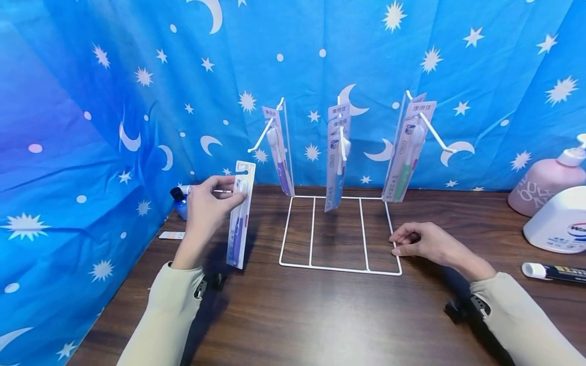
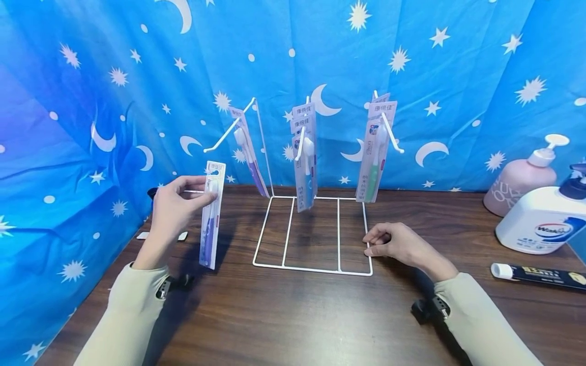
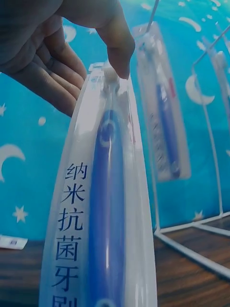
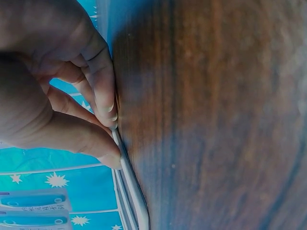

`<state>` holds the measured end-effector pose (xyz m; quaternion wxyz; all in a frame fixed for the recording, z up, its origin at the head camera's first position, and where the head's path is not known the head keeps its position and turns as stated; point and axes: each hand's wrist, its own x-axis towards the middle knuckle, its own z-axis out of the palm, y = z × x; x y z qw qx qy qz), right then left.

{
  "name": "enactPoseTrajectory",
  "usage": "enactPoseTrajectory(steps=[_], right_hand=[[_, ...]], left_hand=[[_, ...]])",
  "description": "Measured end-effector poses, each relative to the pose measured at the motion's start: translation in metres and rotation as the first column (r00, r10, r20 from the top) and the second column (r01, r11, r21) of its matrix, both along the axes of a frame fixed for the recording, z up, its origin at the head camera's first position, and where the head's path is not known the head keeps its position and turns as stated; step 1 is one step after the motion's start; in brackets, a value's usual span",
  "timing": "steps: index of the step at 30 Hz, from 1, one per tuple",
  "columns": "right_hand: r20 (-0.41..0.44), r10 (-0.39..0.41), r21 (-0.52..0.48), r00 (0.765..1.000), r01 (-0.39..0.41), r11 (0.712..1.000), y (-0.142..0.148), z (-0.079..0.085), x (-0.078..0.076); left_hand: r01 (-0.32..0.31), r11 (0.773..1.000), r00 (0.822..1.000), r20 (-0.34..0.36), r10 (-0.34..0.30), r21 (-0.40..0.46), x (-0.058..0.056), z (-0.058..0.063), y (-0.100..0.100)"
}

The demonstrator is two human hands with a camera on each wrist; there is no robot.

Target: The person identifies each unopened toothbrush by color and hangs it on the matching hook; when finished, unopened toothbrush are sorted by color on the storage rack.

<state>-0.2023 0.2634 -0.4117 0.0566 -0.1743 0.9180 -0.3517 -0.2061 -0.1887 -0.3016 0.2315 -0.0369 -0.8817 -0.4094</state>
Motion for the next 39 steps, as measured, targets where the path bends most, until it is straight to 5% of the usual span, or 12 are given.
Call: enactPoseTrajectory(steps=[9, 19, 31, 39], right_hand=[[0.013, 0.007, -0.002, 1.000, -0.006, 1.000, 0.003, 0.002, -0.001], [0.012, 0.008, -0.004, 1.000, -0.008, 1.000, 0.001, 0.003, -0.002], [0.029, 0.004, 0.000, 1.000, -0.004, 1.000, -0.001, 0.003, -0.001], [0.017, 0.004, 0.003, 1.000, -0.004, 1.000, 0.000, 0.001, 0.000]], left_hand=[[0.039, 0.994, 0.991, -0.129, -0.026, 0.099, 0.023, 0.015, 0.010], [0.140, 0.964, 0.954, -0.290, -0.071, 0.224, 0.048, 0.037, 0.023], [0.226, 0.933, 0.920, -0.376, -0.110, 0.280, 0.067, 0.053, 0.026], [0.299, 0.911, 0.904, -0.390, -0.175, 0.284, 0.076, 0.065, 0.049]])
